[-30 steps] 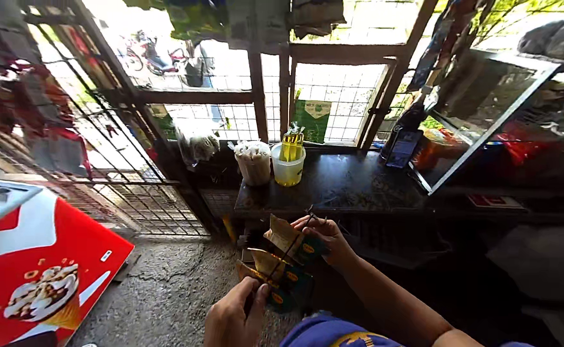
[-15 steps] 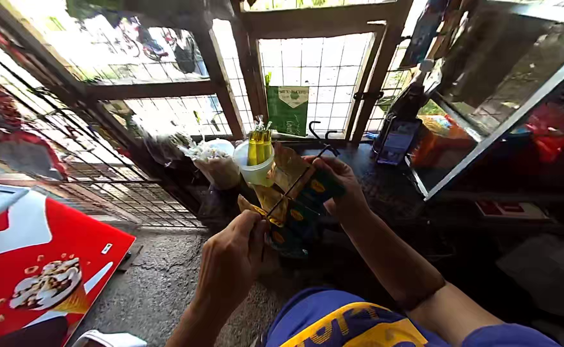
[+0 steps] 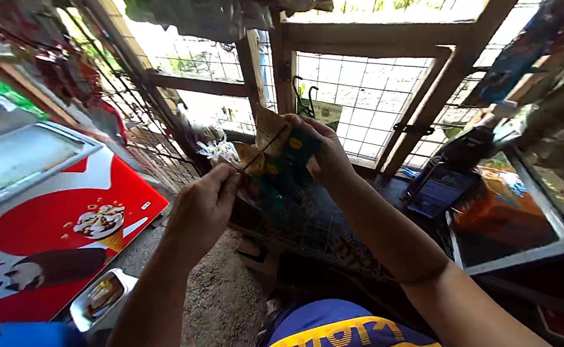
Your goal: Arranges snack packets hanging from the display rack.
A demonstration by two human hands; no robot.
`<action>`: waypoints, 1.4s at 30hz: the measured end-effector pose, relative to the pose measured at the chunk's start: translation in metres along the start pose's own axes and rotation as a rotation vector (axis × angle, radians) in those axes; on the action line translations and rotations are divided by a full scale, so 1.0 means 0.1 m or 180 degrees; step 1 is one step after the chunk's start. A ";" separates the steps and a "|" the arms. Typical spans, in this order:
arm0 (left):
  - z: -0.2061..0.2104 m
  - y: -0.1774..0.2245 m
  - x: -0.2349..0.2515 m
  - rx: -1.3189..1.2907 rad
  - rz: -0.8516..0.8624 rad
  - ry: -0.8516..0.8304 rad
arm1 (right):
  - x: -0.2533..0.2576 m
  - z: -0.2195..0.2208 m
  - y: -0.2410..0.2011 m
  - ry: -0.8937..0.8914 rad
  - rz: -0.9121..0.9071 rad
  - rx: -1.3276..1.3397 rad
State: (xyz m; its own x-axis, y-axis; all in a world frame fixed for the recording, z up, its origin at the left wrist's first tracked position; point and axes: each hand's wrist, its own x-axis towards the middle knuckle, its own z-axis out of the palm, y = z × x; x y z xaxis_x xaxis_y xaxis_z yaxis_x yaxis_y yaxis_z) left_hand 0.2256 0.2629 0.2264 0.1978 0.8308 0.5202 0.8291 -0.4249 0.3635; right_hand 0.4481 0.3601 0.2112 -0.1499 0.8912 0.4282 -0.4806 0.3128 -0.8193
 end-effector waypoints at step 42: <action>0.28 -0.61 2.37 0.0604 -0.0800 -0.0588 | -0.88 -1.12 0.39 0.0979 0.0566 -0.0850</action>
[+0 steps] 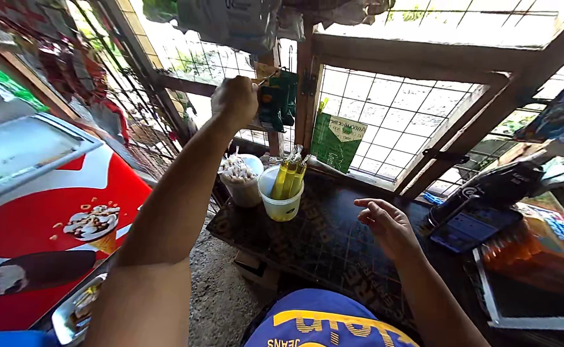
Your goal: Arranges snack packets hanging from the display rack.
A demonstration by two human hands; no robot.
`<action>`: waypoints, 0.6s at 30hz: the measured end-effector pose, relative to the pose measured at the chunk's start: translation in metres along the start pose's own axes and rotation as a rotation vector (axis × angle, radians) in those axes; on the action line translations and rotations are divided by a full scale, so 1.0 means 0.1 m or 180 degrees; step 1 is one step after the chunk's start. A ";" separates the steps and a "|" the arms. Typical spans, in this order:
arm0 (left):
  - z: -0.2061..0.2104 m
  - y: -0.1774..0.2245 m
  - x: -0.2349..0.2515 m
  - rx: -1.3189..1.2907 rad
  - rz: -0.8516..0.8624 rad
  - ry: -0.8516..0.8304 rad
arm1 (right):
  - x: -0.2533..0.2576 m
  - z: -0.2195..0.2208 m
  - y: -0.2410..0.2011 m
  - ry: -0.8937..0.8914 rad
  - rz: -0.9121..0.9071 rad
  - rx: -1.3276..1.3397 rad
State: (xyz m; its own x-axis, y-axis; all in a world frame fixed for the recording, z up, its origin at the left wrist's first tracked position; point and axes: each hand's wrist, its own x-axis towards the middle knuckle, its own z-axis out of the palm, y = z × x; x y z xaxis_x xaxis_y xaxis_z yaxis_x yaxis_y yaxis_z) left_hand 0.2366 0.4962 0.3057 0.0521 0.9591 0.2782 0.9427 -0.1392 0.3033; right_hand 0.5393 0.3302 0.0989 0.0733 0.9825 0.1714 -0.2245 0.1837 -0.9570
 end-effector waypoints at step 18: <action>-0.21 0.14 0.43 0.0521 0.0442 -0.0145 | -0.03 -0.16 0.23 0.0140 0.0218 0.0164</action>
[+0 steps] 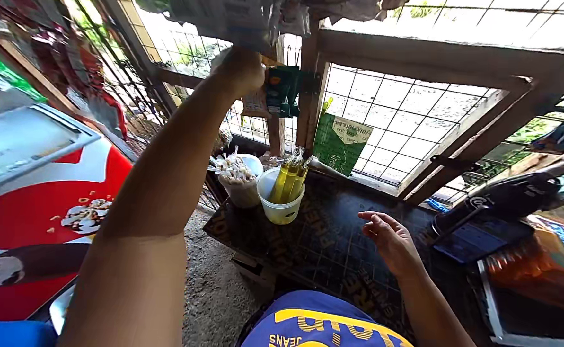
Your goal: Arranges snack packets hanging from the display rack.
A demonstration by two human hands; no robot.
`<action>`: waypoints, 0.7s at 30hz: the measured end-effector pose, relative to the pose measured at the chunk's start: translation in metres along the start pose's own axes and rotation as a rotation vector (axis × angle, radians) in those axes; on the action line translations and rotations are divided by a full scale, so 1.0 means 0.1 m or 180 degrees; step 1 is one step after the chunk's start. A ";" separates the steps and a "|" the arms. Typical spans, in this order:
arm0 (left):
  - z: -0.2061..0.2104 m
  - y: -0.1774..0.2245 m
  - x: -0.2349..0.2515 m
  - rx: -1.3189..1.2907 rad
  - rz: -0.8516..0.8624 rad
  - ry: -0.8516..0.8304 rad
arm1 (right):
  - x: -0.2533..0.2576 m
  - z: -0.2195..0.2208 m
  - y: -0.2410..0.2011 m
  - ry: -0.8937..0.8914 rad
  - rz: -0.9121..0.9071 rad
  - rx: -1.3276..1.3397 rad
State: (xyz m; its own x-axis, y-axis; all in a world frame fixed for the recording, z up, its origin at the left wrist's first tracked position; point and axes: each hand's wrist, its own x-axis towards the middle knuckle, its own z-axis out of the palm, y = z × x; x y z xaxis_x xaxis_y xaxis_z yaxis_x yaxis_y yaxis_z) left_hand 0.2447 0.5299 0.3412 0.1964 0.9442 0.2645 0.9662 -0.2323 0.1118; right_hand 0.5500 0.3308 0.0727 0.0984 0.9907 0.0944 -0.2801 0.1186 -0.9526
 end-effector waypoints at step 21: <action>0.68 -0.45 -0.29 -0.1852 -0.0319 0.0658 | -0.18 0.06 0.13 -0.0138 0.0286 0.0158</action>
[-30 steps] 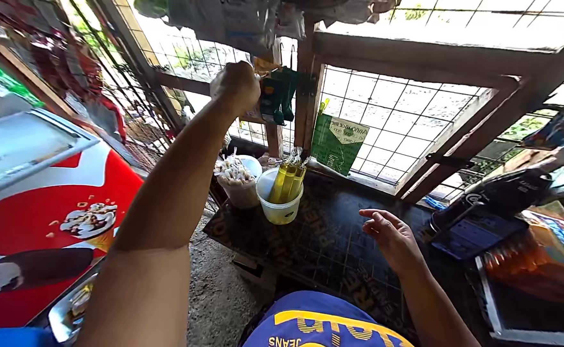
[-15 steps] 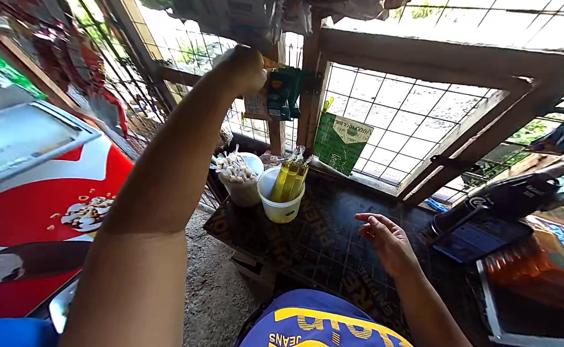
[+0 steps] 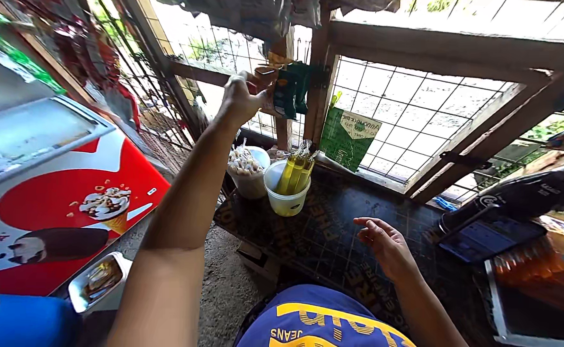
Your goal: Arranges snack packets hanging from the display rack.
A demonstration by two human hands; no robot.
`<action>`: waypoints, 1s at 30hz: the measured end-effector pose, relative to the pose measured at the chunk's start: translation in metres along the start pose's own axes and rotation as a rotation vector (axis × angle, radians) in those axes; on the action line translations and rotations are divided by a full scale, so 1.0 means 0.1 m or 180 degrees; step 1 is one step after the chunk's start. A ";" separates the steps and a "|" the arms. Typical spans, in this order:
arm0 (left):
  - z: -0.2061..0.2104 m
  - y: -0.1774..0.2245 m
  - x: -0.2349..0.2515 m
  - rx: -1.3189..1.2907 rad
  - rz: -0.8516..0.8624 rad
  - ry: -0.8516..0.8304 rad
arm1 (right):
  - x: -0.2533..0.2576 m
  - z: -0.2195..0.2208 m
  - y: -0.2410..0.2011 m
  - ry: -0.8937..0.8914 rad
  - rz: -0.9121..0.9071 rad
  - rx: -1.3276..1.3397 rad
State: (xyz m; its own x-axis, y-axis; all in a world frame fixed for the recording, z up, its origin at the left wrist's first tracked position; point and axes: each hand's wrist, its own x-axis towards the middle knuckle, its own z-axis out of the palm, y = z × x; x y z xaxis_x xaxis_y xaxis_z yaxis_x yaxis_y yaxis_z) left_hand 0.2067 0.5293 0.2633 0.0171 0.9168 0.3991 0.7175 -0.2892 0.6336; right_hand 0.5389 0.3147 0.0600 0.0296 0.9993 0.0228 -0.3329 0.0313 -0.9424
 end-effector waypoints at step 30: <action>0.51 -0.31 0.33 -0.2926 -0.0978 -0.0389 | -0.56 -0.36 0.16 0.0249 0.0481 0.0009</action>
State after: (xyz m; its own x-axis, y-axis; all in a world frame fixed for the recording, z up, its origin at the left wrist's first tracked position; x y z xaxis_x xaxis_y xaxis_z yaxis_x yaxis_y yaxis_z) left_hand 0.2205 0.5826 0.2238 0.0295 0.9954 0.0915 -0.1192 -0.0874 0.9890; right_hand 0.5654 0.2589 0.0316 0.0524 0.9880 -0.1453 -0.3418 -0.1190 -0.9322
